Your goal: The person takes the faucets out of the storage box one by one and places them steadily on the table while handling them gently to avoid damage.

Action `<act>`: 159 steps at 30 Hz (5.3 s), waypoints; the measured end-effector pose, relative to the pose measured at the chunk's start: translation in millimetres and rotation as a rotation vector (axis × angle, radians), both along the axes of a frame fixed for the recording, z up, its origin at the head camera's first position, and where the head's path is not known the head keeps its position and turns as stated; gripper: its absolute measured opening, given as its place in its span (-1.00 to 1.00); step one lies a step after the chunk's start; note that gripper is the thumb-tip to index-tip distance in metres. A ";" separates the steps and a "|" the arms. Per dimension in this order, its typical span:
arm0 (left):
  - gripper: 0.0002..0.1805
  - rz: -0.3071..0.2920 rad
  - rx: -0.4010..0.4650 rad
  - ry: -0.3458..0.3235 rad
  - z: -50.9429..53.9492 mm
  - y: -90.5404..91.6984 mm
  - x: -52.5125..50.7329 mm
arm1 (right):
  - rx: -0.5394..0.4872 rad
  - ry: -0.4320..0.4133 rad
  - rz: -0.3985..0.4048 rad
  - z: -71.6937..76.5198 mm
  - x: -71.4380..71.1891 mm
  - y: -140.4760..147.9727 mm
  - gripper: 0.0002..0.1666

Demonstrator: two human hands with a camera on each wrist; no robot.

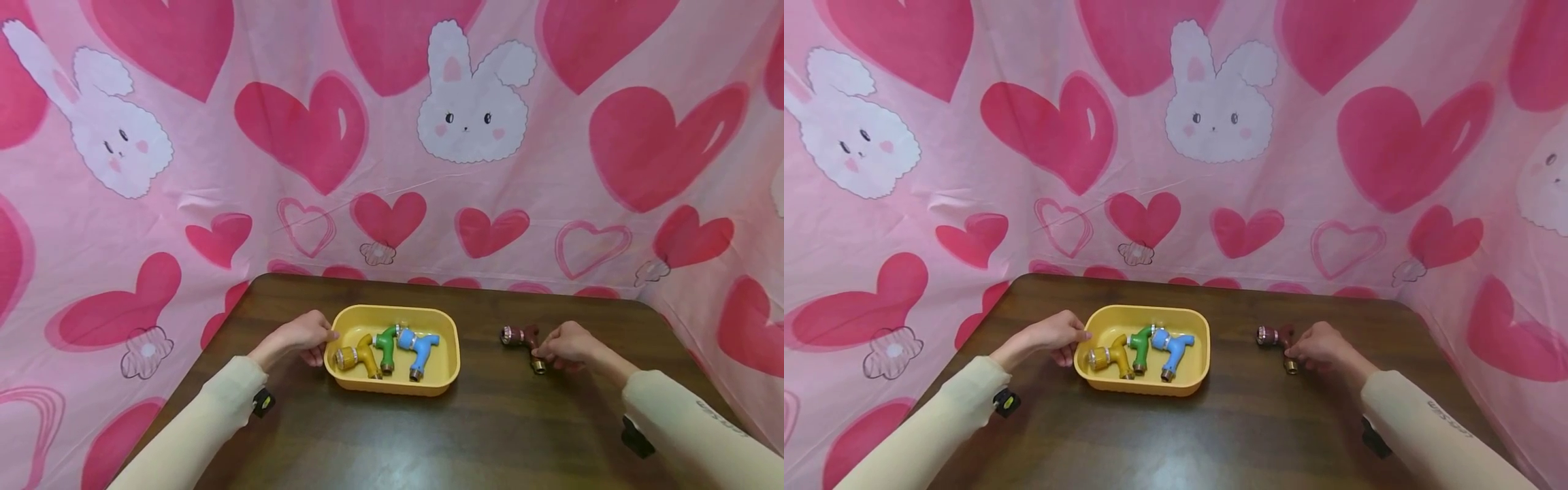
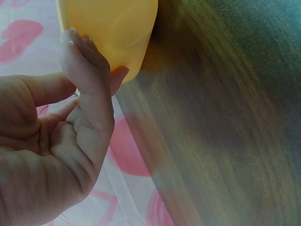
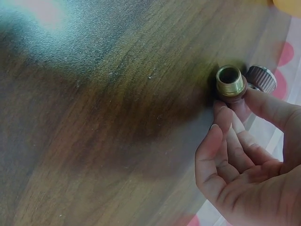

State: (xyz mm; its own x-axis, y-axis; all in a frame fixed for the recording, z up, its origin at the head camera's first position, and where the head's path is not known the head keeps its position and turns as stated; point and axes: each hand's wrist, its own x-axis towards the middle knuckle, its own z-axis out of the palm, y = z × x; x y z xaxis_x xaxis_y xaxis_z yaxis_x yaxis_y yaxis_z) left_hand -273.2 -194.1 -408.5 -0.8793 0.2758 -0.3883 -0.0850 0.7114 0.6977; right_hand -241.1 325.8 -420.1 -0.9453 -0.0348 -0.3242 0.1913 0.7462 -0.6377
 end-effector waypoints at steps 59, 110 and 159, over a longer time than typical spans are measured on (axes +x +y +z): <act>-0.67 0.001 -0.029 0.020 2.4 2.9 1.8 | -0.009 0.091 0.108 37.5 -1.8 -28.5 -0.82; -0.67 -0.008 -0.040 0.017 7.2 3.4 2.2 | -0.070 0.050 0.156 70.0 4.1 -74.6 -0.95; -0.70 0.014 -0.048 0.019 5.4 3.9 3.3 | -0.054 0.099 0.242 73.1 -1.6 -121.7 -0.84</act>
State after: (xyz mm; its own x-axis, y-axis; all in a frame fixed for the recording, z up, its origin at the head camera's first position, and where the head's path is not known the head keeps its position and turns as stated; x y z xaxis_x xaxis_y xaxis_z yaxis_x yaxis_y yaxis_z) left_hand -269.9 -190.2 -403.1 -0.8904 0.2449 -0.3838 -0.0820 0.7430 0.6642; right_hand -242.6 204.0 -347.0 -0.9344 -0.2785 -0.2219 -0.0539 0.7267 -0.6848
